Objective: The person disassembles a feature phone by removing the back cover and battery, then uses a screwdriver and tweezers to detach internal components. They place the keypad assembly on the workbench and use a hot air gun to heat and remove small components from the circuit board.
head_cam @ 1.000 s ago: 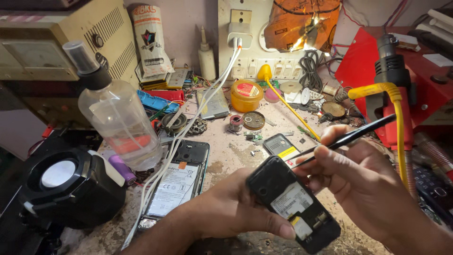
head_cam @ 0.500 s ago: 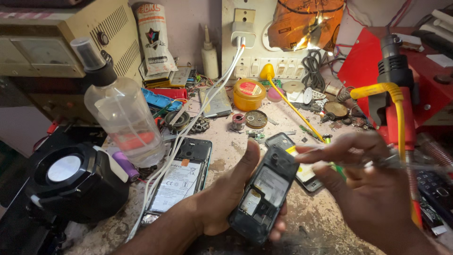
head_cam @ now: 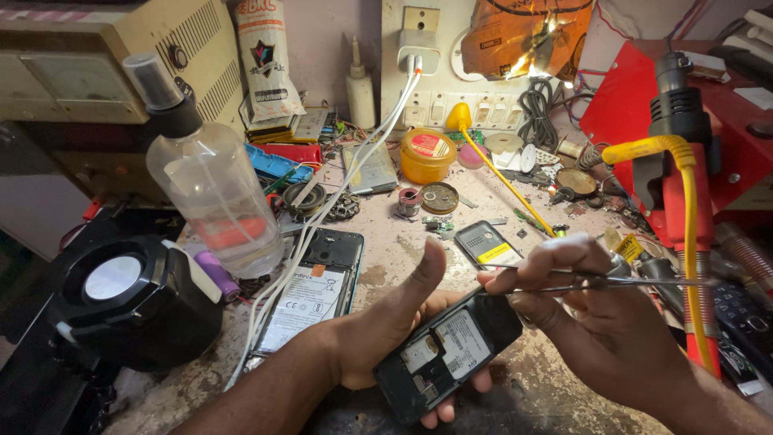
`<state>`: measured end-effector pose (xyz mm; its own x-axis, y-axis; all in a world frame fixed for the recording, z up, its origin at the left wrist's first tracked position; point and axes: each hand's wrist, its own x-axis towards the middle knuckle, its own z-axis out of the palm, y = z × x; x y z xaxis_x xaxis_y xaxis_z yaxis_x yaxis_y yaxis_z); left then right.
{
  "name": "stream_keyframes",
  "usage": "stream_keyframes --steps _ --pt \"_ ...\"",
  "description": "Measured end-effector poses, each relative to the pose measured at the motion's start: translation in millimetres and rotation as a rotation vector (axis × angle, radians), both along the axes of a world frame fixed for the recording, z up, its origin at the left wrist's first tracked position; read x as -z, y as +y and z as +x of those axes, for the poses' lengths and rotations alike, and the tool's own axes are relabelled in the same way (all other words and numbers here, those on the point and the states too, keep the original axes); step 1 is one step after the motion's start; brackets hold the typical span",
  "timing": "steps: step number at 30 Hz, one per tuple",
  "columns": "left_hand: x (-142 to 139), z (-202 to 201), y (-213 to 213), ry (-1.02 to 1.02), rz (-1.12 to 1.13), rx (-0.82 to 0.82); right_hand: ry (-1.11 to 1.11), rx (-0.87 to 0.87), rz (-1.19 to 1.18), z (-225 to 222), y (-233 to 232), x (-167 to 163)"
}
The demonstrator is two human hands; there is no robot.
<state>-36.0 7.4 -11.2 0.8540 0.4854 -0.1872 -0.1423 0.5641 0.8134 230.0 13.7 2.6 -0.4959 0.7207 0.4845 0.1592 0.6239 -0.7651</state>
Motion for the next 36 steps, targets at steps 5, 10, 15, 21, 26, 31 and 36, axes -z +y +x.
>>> stream_keyframes --steps 5,10,15,21,26,31,36 --pt "0 3 0 0.089 0.030 -0.019 -0.047 0.007 0.022 2 3 5" --pt "-4 6 -6 0.234 0.147 -0.064 -0.147 0.130 -0.015 4 5 0" --pt "-8 5 -6 0.251 0.126 -0.060 -0.217 0.053 0.229 2 3 -10" --pt "-11 -3 -4 0.160 0.011 0.032 -0.238 0.003 0.515 -2 3 -11" --pt "-16 -3 -3 0.294 0.094 0.045 -0.235 -0.009 0.259 -2 8 -9" --pt "-14 1 -7 0.346 0.158 0.055 -0.139 0.102 -0.276 5 10 -14" --pt "-7 7 -8 0.302 0.194 -0.005 -0.009 0.159 -0.396 0 15 -18"
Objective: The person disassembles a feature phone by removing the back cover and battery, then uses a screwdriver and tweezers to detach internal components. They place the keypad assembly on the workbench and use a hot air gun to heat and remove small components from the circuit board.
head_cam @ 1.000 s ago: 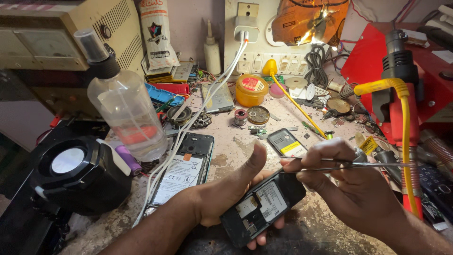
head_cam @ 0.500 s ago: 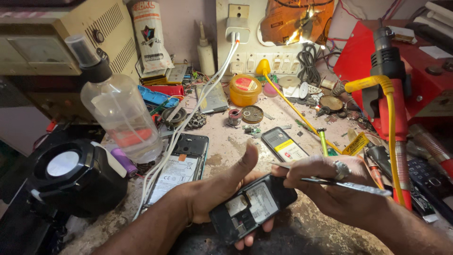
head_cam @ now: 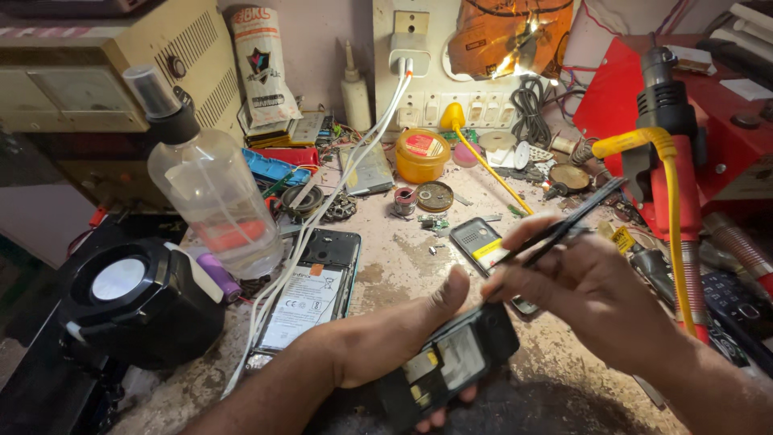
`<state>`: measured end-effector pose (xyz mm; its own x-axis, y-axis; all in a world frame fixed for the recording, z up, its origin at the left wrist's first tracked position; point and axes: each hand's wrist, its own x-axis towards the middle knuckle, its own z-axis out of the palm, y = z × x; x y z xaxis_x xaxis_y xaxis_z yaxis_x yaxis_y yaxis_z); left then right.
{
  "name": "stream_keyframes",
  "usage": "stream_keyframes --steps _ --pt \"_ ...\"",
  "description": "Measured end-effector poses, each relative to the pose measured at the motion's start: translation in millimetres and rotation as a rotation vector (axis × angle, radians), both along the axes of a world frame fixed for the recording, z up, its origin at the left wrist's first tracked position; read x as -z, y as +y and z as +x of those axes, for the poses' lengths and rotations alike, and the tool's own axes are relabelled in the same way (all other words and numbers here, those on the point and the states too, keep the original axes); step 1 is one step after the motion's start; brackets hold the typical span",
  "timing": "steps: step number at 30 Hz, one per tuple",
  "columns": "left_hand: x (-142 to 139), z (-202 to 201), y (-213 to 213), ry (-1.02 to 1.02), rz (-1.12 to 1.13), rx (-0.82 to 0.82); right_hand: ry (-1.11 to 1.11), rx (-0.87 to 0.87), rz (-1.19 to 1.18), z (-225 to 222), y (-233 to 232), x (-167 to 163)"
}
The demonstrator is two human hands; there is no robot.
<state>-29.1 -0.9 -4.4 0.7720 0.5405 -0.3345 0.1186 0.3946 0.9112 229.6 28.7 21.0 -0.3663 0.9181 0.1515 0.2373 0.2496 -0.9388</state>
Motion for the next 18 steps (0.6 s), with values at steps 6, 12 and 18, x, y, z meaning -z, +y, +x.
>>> stream_keyframes --steps 6,12,18 --pt "6 5 7 -0.219 -0.107 -0.109 0.041 -0.153 0.510 -10 -27 0" --pt "7 6 9 -0.265 -0.087 -0.060 0.137 -0.431 0.415 -22 -34 11" --pt "7 4 9 -0.217 -0.082 -0.074 0.168 -0.452 0.353 -24 -36 9"
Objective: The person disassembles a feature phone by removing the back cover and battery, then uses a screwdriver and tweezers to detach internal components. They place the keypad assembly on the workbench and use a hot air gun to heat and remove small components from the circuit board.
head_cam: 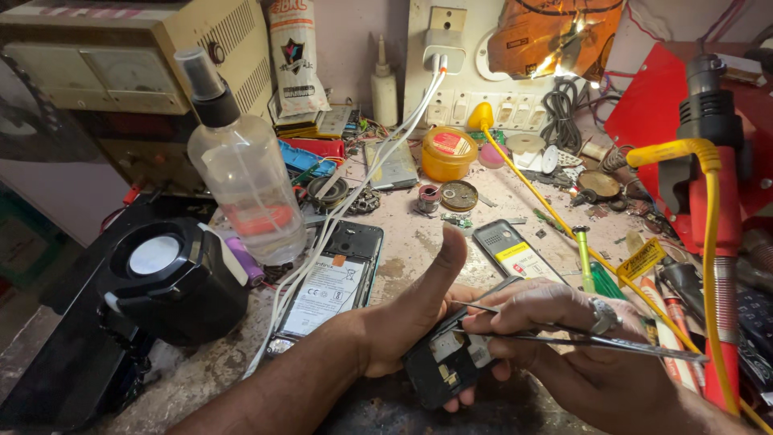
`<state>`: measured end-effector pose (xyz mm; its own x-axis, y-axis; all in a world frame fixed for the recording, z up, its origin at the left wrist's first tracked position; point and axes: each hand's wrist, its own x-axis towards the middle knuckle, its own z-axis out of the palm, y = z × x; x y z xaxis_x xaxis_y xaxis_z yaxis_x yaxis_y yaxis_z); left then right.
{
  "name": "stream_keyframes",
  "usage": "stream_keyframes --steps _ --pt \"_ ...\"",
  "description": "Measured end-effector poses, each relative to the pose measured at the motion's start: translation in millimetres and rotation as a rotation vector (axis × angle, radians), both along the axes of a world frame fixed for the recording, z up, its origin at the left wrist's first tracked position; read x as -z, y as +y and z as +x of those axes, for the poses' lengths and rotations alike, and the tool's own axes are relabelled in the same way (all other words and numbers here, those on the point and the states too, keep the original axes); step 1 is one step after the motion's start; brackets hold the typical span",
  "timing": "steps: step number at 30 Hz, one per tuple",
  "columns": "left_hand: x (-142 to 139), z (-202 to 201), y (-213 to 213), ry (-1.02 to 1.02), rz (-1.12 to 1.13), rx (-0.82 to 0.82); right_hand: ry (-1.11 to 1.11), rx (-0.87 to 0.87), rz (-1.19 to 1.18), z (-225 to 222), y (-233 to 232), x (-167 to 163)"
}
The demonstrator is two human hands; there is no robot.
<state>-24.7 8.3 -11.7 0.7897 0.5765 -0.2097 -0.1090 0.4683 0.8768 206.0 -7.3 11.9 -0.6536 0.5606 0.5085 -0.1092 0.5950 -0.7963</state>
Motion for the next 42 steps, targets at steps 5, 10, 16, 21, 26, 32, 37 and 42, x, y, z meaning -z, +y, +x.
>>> stream_keyframes --steps 5,10,16,21,26,32,37,42 --pt "3 0 0 0.050 -0.040 -0.009 -0.084 0.063 0.185 -2 2 -7" --pt "2 -1 3 0.008 -0.097 0.024 -0.031 0.031 0.202 -4 3 -7" --pt "0 -2 3 0.010 -0.101 0.043 -0.060 0.093 0.343 -2 2 -5" --pt "-4 0 2 0.032 -0.047 0.020 -0.057 0.032 0.137 -1 4 -2" --pt "-10 3 -5 0.117 0.001 -0.028 -0.130 0.162 -0.240 -1 2 2" --pt "-15 7 -9 0.198 0.028 -0.072 -0.209 0.175 -0.071 0 3 -2" --pt "-13 8 -7 0.175 -0.012 -0.080 -0.015 0.042 -0.083 -4 -1 1" --pt "-9 7 -5 0.157 -0.020 -0.039 -0.260 0.192 -0.059 -4 3 -3"
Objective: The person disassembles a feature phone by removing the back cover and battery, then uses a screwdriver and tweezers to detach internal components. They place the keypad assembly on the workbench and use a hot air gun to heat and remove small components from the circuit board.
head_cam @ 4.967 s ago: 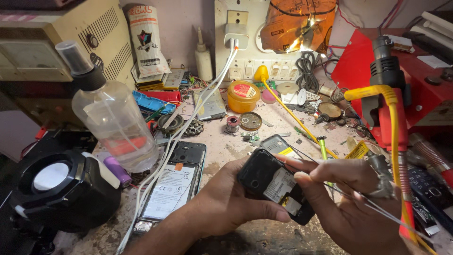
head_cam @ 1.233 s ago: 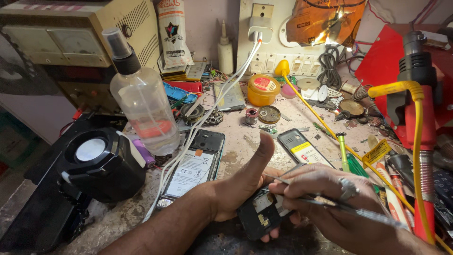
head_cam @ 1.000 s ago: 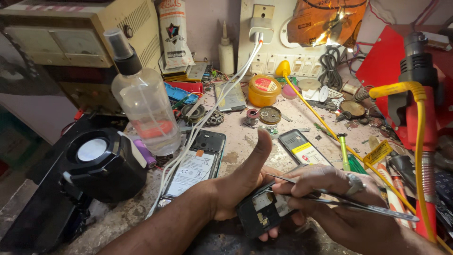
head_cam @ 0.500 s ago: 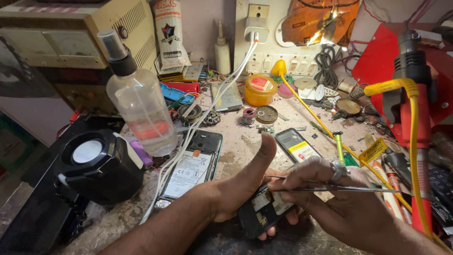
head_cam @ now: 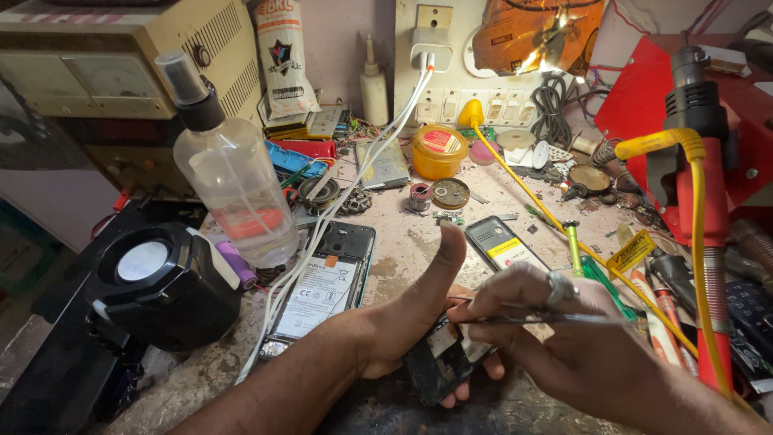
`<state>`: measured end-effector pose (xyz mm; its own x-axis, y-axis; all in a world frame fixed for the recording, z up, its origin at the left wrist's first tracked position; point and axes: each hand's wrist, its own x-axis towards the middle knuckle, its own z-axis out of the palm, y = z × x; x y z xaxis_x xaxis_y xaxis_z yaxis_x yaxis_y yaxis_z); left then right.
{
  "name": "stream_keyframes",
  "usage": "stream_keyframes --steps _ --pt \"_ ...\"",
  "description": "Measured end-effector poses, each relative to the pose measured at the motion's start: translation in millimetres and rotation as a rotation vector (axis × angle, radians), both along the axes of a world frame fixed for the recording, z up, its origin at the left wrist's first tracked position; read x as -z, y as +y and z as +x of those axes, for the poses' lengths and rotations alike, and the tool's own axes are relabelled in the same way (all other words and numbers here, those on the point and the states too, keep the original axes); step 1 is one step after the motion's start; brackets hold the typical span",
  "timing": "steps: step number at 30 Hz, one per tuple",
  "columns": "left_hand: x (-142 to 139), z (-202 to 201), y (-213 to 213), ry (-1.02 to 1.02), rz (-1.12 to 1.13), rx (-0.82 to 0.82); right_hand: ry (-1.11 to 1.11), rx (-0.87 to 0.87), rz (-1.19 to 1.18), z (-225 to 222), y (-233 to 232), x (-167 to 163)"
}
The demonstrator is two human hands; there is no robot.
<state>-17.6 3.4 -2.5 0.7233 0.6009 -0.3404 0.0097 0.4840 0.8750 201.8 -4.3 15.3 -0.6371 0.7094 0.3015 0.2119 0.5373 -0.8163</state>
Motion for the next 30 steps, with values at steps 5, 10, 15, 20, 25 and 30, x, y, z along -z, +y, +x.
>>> stream_keyframes --steps 5,10,15,20,25,30 --pt "0 1 -1 0.002 0.029 -0.019 -0.081 0.123 -0.271 -1 4 -10" --pt "2 2 -1 -0.071 0.122 -0.077 0.005 -0.015 0.058 5 8 -14" --pt "8 5 1 -0.105 0.060 -0.177 0.036 0.106 0.110 8 11 -5" --pt "9 10 -6 0.035 0.077 -0.210 -0.034 0.110 0.101 13 7 -7" --pt "4 11 -8 -0.027 0.196 -0.144 -0.150 0.308 -0.186 12 17 -12" --pt "4 14 -3 -0.039 0.203 -0.226 0.498 0.271 -0.195 18 26 -17"
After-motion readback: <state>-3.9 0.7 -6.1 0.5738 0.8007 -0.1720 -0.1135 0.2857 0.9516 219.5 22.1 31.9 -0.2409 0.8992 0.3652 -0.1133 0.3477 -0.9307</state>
